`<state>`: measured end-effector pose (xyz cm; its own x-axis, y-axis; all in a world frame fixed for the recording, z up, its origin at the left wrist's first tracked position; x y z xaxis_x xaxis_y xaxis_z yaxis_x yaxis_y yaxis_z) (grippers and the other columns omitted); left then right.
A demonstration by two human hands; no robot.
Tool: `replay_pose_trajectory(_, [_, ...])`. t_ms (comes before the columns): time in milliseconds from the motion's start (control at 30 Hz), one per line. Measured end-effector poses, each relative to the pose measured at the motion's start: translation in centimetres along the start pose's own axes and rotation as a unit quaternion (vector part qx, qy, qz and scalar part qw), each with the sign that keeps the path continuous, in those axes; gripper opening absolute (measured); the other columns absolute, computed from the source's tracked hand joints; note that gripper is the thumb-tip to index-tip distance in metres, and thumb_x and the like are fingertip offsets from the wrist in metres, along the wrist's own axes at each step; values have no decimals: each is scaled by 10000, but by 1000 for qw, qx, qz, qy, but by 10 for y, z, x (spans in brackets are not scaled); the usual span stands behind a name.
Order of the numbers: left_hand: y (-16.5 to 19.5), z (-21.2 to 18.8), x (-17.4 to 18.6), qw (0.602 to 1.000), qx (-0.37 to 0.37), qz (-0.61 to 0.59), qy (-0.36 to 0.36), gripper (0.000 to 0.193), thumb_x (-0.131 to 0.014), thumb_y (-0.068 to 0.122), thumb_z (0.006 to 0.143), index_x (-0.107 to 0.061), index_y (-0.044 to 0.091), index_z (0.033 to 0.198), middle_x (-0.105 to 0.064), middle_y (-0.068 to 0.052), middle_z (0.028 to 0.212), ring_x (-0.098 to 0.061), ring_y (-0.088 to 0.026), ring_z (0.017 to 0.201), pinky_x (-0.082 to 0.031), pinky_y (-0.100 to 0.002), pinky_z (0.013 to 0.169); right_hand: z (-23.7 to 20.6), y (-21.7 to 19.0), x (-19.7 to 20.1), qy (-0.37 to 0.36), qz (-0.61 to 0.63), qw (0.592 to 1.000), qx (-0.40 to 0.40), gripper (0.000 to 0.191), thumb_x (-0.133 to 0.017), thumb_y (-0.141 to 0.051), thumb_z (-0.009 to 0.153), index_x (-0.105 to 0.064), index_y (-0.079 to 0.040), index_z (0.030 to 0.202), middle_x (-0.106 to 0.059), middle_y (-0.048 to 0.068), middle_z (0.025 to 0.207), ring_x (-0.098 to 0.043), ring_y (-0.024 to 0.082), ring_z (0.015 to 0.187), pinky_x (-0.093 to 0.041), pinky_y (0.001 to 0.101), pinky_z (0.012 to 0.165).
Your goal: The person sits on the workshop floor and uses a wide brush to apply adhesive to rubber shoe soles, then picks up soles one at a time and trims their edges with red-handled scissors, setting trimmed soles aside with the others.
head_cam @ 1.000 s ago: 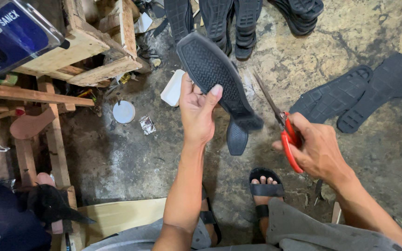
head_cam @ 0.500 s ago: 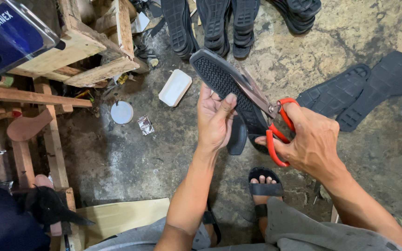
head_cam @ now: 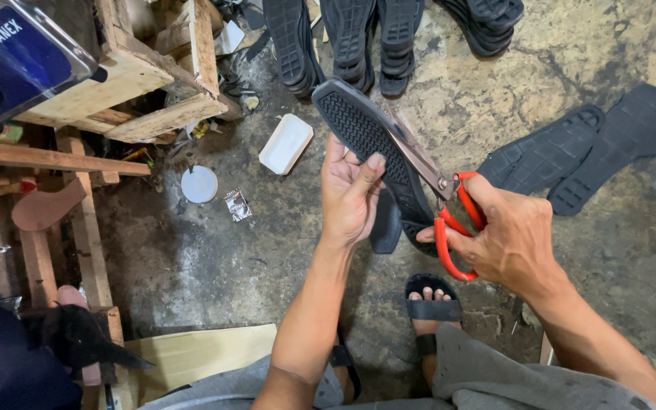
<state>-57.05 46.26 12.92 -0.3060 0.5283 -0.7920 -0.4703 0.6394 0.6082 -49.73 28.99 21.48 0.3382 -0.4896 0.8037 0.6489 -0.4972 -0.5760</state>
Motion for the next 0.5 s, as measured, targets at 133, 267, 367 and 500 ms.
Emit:
replay_pose_trajectory(133, [2,2,3,1000,-1,16,3,584,-624,-113,1025,-403,35,1545,-667,-124,1316,-684,-170,1138,-581,-310,969,-2,1,0,-10,29,1000,-2,588,-930,-410,643,-659,-40,1010,-552,65,532,-591,259,484,-450,366,499])
replay_pose_trajectory(267, [3,2,4,1000,2,14,6,579,-627,-109,1018,-403,32,1534,-666,-132,1326,-685,-179,1149,-577,-318,987,-3,7,0,-16,48,998,-22,528,-944,-368,634,-658,-37,928,-543,80,516,-553,269,436,-455,359,482])
replay_pose_trajectory(367, [6,2,7,1000,11,24,4,558,-630,-94,1014,-417,31,1515,-665,-130,1327,-686,-186,1149,-575,-333,996,-4,10,0,-26,59,998,-19,410,-907,-316,713,-652,-51,894,-581,51,567,-577,247,469,-465,345,496])
replay_pose_trajectory(500, [15,3,12,1000,14,18,6,317,-611,-53,1121,-502,-116,1412,-675,-173,1284,-682,-202,1137,-561,-354,1032,-3,16,-2,-42,70,996,-31,452,-903,-343,689,-674,-53,950,-583,56,541,-576,228,428,-464,344,482])
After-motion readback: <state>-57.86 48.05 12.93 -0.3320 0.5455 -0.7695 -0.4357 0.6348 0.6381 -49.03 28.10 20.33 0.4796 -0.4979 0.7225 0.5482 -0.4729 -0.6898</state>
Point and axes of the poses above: each hand's wrist, its own z-axis towards the middle knuckle, its own x-axis out of the back of the hand, y = z × x, the point moved 7 cm from there along z, towards the middle knuckle
